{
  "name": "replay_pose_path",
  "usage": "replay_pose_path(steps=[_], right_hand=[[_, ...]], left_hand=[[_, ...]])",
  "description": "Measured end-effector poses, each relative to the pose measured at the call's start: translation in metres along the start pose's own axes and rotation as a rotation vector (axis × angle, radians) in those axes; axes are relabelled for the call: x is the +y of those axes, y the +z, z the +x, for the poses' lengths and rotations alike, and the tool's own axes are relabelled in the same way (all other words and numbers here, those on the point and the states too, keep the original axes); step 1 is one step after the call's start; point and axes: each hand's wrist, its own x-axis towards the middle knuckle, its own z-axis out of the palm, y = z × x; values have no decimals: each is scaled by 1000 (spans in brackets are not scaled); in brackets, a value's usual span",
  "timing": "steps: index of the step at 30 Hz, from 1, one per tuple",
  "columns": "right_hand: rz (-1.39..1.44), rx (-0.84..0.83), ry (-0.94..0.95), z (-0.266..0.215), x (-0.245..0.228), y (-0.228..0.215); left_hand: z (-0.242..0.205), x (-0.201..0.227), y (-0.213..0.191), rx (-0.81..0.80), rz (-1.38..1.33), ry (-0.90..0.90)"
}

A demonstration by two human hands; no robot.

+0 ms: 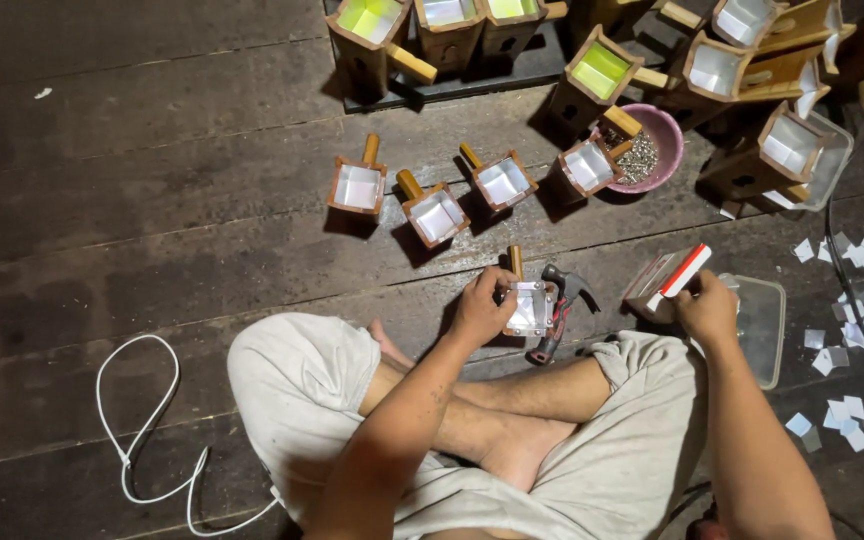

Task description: Assembling small wooden lanterns using a power drill and a hammer while sitting on the floor.

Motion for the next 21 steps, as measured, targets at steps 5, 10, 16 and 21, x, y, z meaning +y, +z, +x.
replay_pose_path(steps=[5,10,16,21], right_hand=[[265,256,-198,-25,1,-11],[517,206,-131,-71,-49,-35],[596,113,-265,-93,-90,5],[650,-48,-309,-105,-143,19]], left_hand=[[0,12,-1,-4,59,-63],[0,9,2,2,57,-64],[-3,-6,2,30,1,13],[-3,-7,3,35,-12,-6]])
